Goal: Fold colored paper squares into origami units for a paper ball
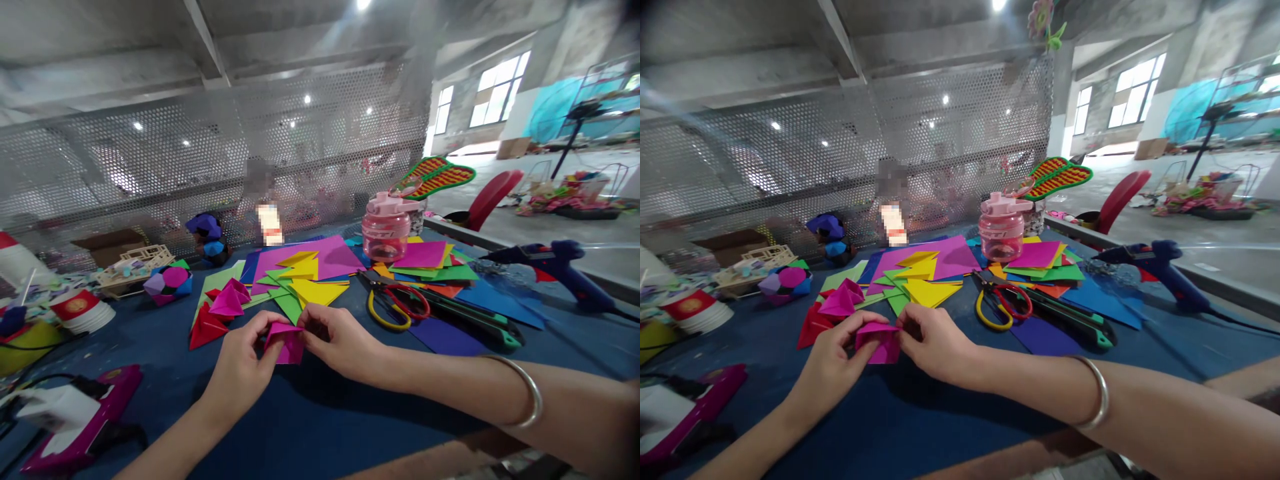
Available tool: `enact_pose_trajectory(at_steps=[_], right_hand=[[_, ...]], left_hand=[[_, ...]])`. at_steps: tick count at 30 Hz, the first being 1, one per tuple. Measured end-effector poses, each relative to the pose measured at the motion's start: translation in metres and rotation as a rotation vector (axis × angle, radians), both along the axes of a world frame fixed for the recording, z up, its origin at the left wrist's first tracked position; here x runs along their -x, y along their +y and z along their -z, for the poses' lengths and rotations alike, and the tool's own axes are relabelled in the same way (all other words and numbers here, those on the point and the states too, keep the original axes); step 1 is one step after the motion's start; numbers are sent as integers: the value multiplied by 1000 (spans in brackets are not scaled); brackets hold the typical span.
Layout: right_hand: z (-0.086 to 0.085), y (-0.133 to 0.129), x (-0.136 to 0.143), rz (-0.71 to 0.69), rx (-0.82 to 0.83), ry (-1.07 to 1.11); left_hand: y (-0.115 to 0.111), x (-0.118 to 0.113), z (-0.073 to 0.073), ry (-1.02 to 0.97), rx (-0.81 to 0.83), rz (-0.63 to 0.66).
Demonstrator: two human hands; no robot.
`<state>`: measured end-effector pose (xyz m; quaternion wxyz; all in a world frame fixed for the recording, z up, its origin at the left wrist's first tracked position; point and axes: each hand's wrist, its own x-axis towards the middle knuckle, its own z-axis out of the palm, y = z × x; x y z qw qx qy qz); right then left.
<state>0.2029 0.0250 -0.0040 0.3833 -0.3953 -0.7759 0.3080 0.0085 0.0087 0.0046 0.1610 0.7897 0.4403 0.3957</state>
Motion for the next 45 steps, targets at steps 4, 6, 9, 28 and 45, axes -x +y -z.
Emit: enact_pose_trajectory(at_steps=[4, 6, 9, 28, 45], right_hand=[[-1, 2, -1, 14, -60, -40], [0, 3, -2, 9, -79, -54], [2, 2, -2, 5, -98, -63], [3, 8, -3, -112, 98, -68], [8, 2, 1, -221, 210, 6]], left_hand=[[0, 1, -1, 17, -131, -17], [1, 1, -2, 11, -156, -1], [1, 0, -4, -20, -127, -3], [8, -2, -3, -315, 400, 53], [-2, -6, -10, -269, 349, 15]])
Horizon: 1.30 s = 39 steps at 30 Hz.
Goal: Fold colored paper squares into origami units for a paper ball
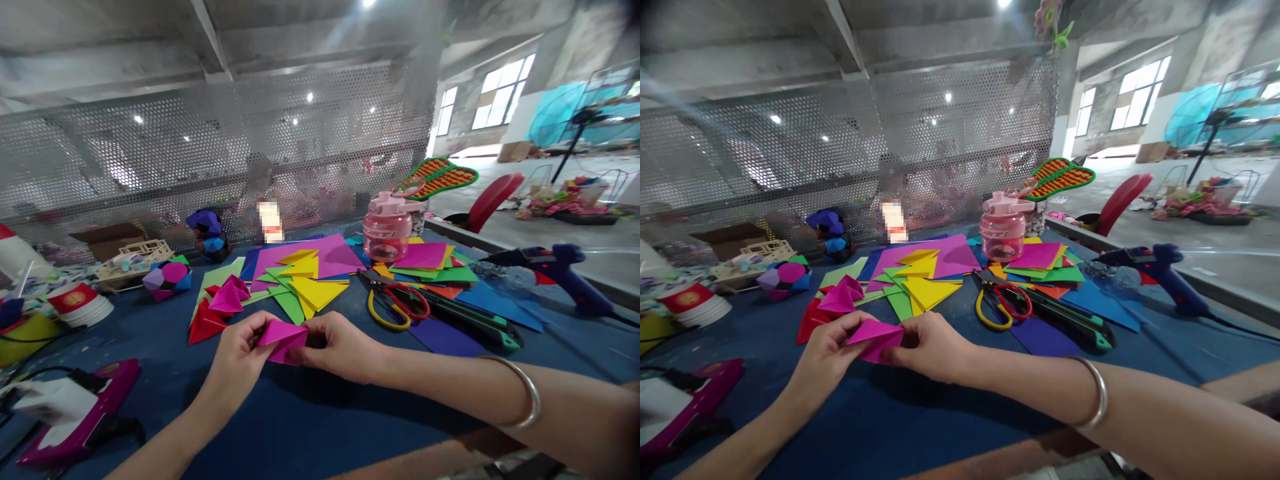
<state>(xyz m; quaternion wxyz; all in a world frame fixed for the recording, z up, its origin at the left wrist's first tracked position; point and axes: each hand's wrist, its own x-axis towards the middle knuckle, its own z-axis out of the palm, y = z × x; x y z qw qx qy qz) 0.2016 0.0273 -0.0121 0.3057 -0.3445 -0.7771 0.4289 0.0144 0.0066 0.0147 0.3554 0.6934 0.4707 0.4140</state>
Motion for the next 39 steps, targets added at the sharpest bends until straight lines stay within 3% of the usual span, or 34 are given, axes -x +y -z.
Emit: enact_pose_trajectory(at_steps=[9, 16, 18, 20, 23, 27, 31, 39], right_hand=[[-2, -7, 1, 57, -45, -10], [-4, -16, 2, 113, -144, -40], [-6, -16, 1, 121, -224, -5], [-6, -15, -1, 128, -406, 14], [-7, -11, -5, 135, -740, -87], [-11, -8, -8, 125, -974, -194], [-13, -7, -9, 115, -1087, -166], [-14, -11, -8, 138, -1048, -120]], left_hand=[[-1, 4, 5, 6, -13, 0], [4, 0, 10, -170, 126, -69], [8, 1, 11, -238, 182, -109], [11, 1, 10, -296, 245, -137], [10, 0, 6, -352, 328, -136], [6, -2, 4, -379, 386, -110], [4, -5, 5, -355, 380, -73], [2, -7, 8, -214, 234, 79]])
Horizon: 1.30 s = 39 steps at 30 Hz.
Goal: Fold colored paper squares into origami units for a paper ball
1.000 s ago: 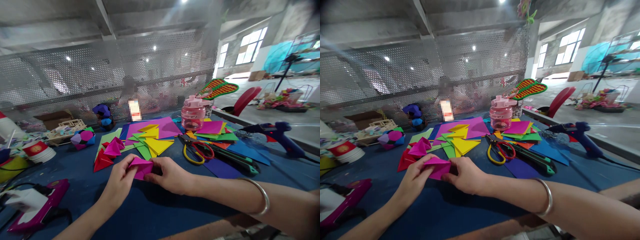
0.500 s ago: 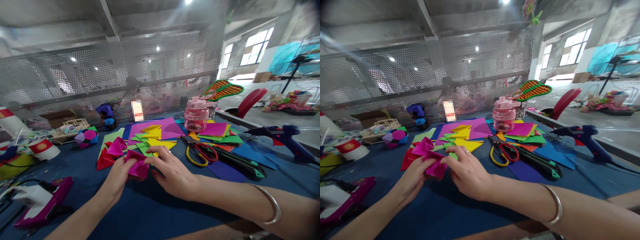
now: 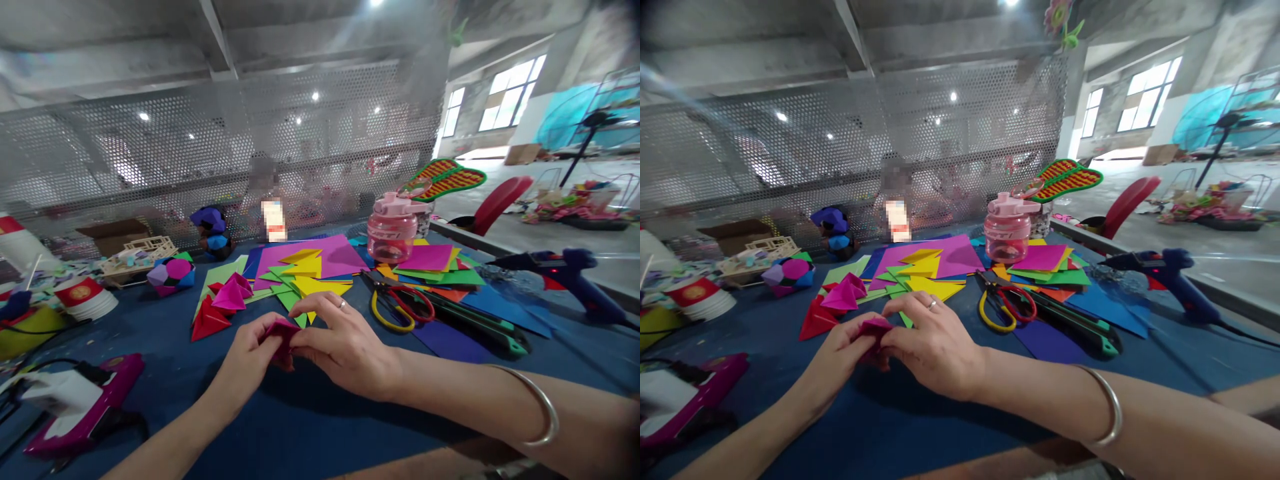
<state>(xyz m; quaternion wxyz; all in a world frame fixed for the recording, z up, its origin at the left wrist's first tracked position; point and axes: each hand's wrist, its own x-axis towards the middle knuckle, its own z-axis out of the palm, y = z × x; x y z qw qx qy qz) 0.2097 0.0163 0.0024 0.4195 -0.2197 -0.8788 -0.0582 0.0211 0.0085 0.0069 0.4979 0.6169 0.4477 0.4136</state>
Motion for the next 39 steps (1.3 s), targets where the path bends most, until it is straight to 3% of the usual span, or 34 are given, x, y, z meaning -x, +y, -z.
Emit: enact_pose_trajectory(at_steps=[6, 13, 23, 35, 39], right_hand=[[5, -2, 3, -43, 88, 157], [8, 2, 6, 57, 573, 127], [6, 7, 5, 77, 626, 161], [9, -1, 10, -39, 784, 126], [7, -5, 10, -71, 742, 117]], left_hand=[[-4, 4, -2, 108, -137, 110], [-4, 7, -2, 218, -197, 123], [-12, 3, 1, 280, -160, 144], [-5, 6, 5, 329, -276, 14], [-4, 6, 7, 320, -283, 14]])
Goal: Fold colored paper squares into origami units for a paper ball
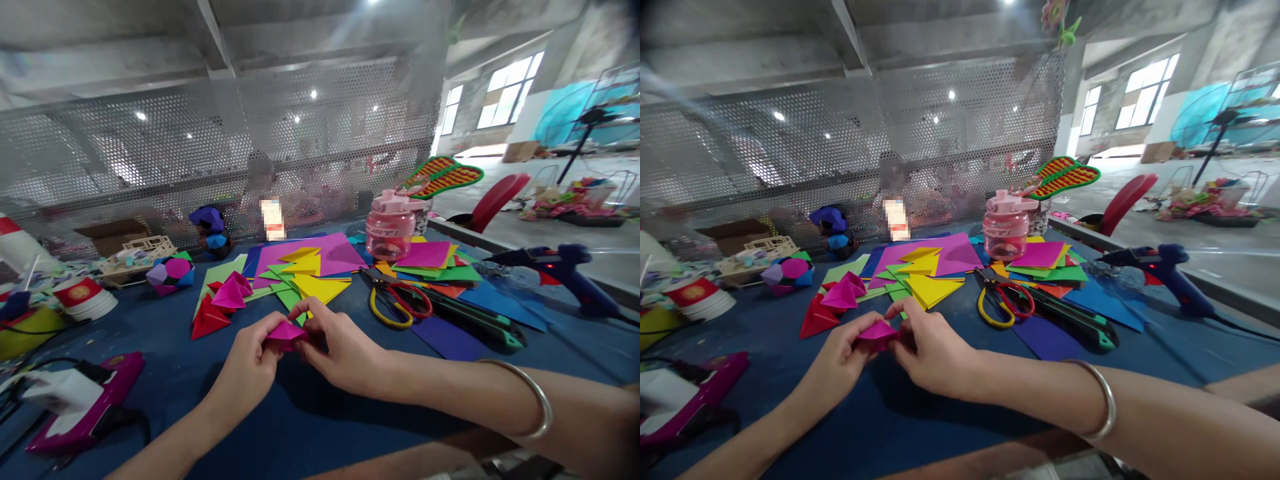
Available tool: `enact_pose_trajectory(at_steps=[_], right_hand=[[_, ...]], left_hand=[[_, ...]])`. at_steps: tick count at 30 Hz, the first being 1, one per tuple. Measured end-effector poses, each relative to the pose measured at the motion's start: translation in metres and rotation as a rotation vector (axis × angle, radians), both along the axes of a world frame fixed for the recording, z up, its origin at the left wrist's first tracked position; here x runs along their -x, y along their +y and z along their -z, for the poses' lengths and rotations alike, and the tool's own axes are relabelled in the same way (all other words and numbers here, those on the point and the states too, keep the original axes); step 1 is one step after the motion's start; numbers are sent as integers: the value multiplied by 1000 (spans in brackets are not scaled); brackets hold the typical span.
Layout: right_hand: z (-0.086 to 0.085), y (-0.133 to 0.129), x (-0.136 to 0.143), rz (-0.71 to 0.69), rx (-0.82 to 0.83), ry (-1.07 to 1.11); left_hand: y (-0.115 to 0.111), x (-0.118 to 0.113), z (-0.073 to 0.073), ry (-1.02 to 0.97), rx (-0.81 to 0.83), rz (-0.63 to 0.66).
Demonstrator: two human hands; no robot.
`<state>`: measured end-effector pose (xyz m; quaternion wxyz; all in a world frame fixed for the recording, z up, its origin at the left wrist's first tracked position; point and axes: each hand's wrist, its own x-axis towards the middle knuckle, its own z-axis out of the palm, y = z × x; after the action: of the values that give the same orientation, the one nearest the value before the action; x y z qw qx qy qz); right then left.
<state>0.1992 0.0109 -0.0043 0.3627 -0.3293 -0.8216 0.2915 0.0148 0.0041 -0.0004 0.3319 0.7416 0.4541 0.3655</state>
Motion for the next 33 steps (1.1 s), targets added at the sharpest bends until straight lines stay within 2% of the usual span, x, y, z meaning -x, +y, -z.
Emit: enact_pose_trajectory(at_steps=[8, 17, 25, 33], right_hand=[[3, 1, -2, 34, -78, -11], [-3, 2, -1, 25, 106, -27], [-3, 1, -3, 54, 63, -63], [-4, -1, -2, 77, 10, -52]], left_hand=[[5, 1, 4, 49, 11, -36], [2, 1, 0, 186, -68, -45], [-8, -3, -1, 324, -114, -73], [-9, -2, -3, 336, -156, -98]])
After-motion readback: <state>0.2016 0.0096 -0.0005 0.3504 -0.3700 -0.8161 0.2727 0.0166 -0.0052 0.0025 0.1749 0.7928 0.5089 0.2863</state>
